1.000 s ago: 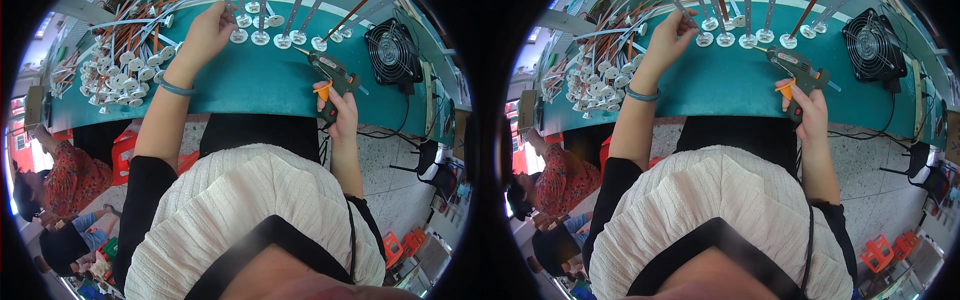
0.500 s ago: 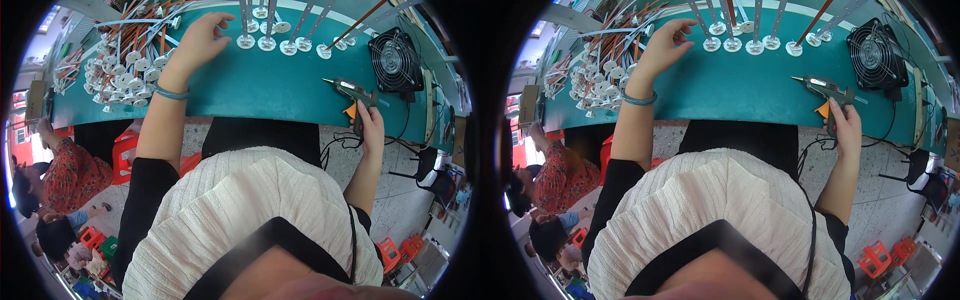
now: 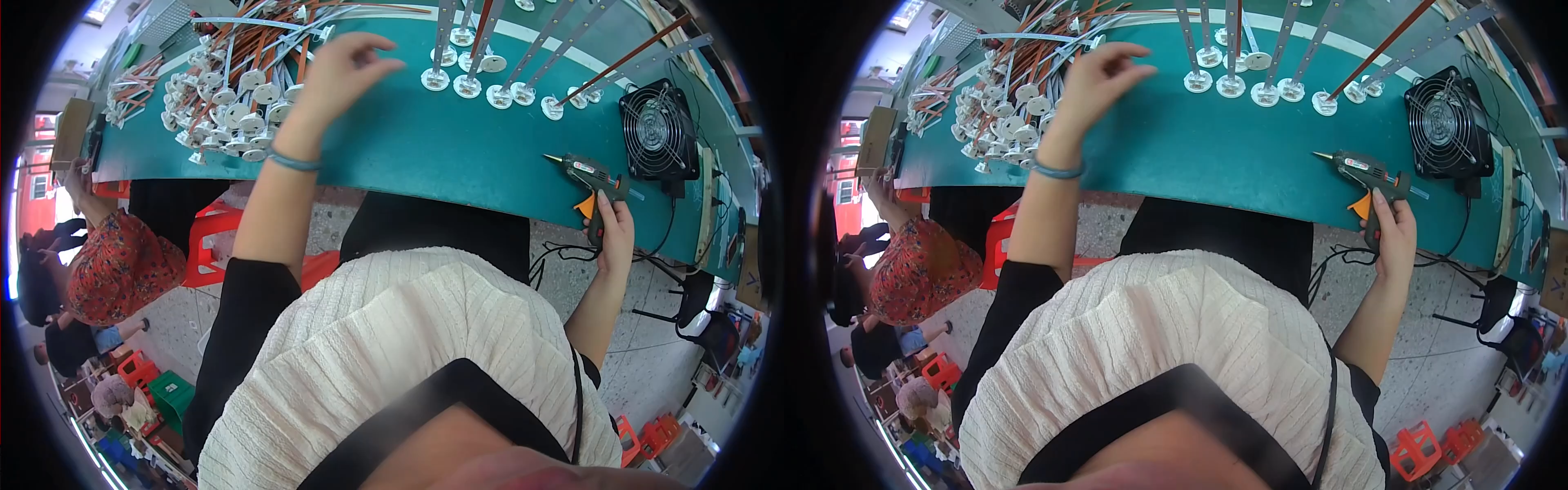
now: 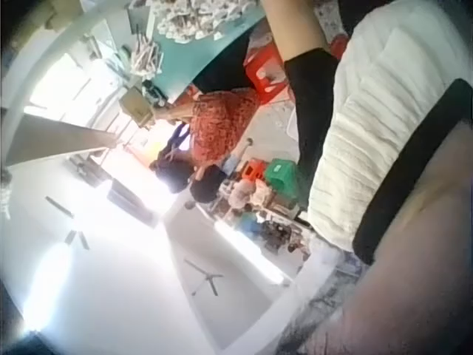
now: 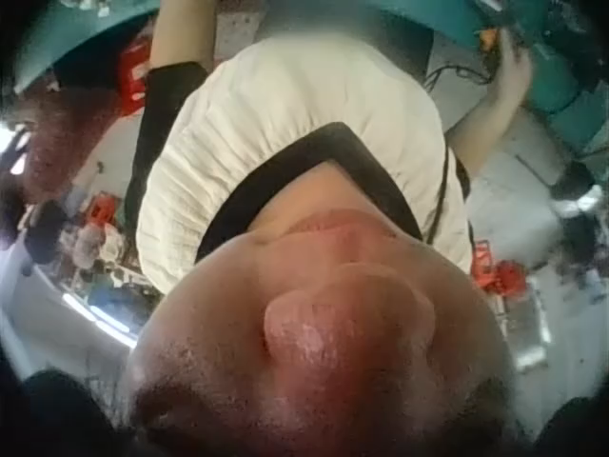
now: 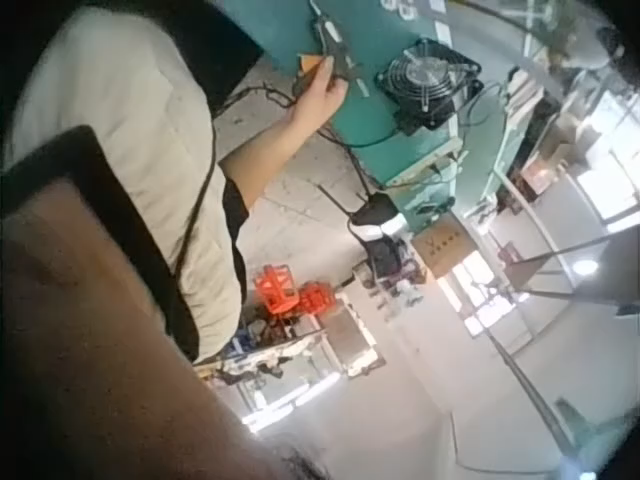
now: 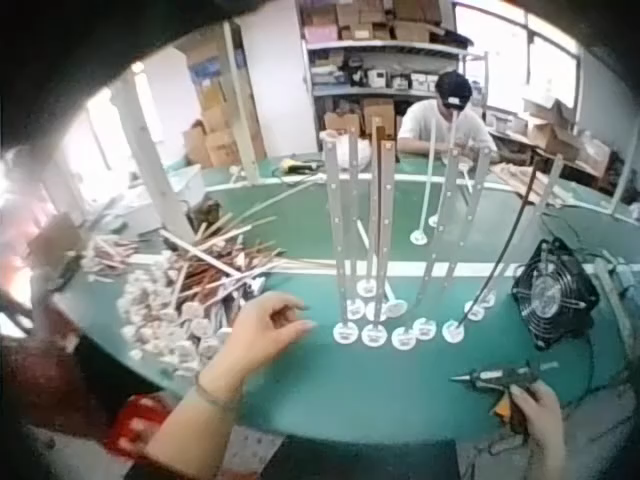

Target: Applying hot glue to circular bases to attach LED strips and wires on an assembly line.

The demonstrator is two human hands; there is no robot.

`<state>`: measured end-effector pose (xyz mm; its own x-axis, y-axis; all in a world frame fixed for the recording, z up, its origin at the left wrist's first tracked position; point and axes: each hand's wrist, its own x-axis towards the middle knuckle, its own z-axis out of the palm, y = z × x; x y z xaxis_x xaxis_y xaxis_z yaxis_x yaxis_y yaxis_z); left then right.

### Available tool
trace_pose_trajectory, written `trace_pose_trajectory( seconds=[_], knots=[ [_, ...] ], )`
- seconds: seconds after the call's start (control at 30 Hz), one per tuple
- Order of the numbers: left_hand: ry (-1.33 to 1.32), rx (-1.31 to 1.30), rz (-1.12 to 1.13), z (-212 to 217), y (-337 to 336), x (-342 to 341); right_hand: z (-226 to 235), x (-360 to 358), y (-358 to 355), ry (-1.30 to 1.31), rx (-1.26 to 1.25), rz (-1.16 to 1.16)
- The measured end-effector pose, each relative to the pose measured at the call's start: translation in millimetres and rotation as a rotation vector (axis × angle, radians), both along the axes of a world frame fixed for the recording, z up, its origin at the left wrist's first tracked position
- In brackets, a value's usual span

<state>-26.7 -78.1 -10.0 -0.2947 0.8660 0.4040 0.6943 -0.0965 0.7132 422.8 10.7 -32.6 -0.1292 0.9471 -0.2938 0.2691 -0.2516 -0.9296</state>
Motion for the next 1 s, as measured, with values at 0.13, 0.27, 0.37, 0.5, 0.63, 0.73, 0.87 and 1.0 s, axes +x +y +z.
trace_pose_trajectory(
  seconds=[0.13, 0.27, 0.37, 0.5, 0.63, 0.73, 0.87, 1.0],
  knots=[
    [0.198, 0.002, -0.027, -13, 30, 25, -2, 0, -3, 0.038, -0.002, -0.034],
    [0.354, -0.094, -0.039, -14, 41, 28, -6, 4, -5, 0.099, -0.003, -0.061],
    [0.478, -0.103, -0.036, -12, 42, 32, -3, 3, -6, 0.117, 0.002, -0.075],
    [0.616, -0.162, -0.040, -4, 41, 34, -4, 7, -2, 0.107, -0.004, -0.057],
    [0.614, -0.125, -0.066, 0, 40, 27, -9, 18, 8, -0.295, 0.223, 0.023],
    [0.535, -0.150, -0.049, 16, 18, 28, 12, 12, 0, -0.736, 0.482, 0.035],
    [0.426, -0.032, -0.255, 46, 3, 64, 56, -8, -18, -0.418, 0.816, 0.017],
    [0.446, 0.042, -0.530, 40, -4, 108, 87, -99, -34, -0.120, 0.850, 0.464]
  ],
)
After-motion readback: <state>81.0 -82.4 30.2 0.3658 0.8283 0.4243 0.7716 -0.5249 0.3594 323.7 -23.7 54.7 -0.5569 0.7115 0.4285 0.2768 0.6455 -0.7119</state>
